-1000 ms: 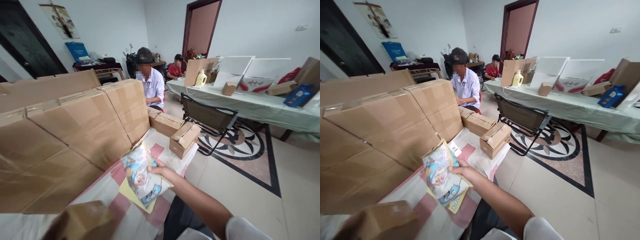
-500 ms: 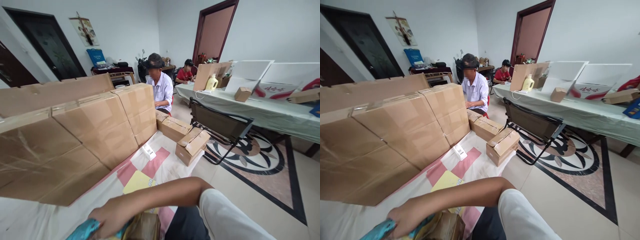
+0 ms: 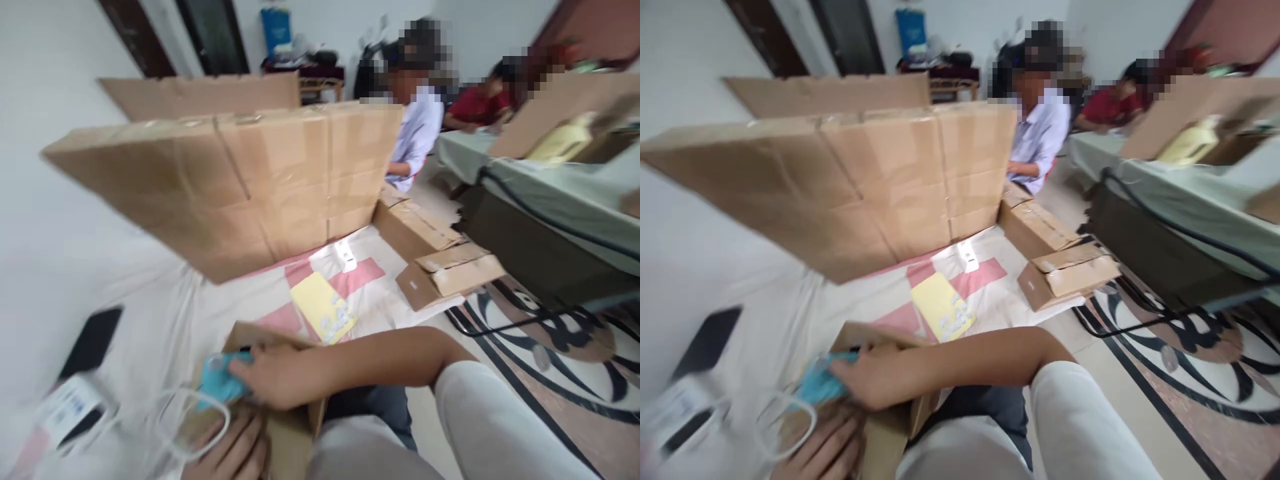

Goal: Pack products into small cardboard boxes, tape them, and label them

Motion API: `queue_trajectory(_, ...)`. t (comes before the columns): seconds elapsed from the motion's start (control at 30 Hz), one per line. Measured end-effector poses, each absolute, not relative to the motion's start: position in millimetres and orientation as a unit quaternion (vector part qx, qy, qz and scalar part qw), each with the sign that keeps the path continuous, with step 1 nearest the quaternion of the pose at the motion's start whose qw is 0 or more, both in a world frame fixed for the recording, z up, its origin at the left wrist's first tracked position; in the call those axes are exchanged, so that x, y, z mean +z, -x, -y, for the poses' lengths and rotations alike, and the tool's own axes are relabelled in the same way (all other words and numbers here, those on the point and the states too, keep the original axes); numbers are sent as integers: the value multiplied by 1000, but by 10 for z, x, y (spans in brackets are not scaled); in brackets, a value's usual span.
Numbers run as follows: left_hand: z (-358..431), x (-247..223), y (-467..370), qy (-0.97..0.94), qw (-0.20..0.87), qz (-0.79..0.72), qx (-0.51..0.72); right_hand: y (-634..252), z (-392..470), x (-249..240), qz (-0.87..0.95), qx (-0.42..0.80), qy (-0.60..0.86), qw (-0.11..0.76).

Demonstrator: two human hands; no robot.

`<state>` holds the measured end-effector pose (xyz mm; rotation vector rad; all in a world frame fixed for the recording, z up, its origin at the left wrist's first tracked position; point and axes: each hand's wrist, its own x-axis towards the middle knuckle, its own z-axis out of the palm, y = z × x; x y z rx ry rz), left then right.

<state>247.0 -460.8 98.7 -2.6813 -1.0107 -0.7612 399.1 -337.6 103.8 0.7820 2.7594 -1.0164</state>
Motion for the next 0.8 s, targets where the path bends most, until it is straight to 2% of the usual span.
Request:
queue_trajectory(0.07, 4803, 868, -2542, 864, 127, 405, -272, -4081, 3435, 1052, -905, -280, -316, 45)
queue_trajectory(0.13, 4882, 801, -2613, 862, 144, 416, -252, -4104, 3469, 1083, -898, -254, -352, 76)
queue_trajectory(0.27, 4862, 819, -2656, 855, 140, 437, -241, -4111, 3364, 1250, -908, -250, -302, 146)
queue_trajectory(0.43, 4828, 954, -2594, 824, 60, 505, -251, -4263, 3062, 1528, -888, -387, -240, 69)
queue_trajectory(0.5, 4802, 992, -2570, 821, 57, 519, -231, -4343, 3042, 1609, -885, -390, -254, 21)
queue_trajectory(0.57, 4762, 1009, -2562, 824, 73, 519, -217, -4405, 3094, 1650, -895, -344, -285, 6)
queue_trajectory(0.7, 4687, 986, -2609, 844, 99, 483, -209, -4452, 3255, 1525, -910, -209, -342, 110)
queue_trajectory(0.8, 4667, 955, -2680, 860, 87, 459, -205, -4422, 3313, 1234, -908, -201, -335, 150)
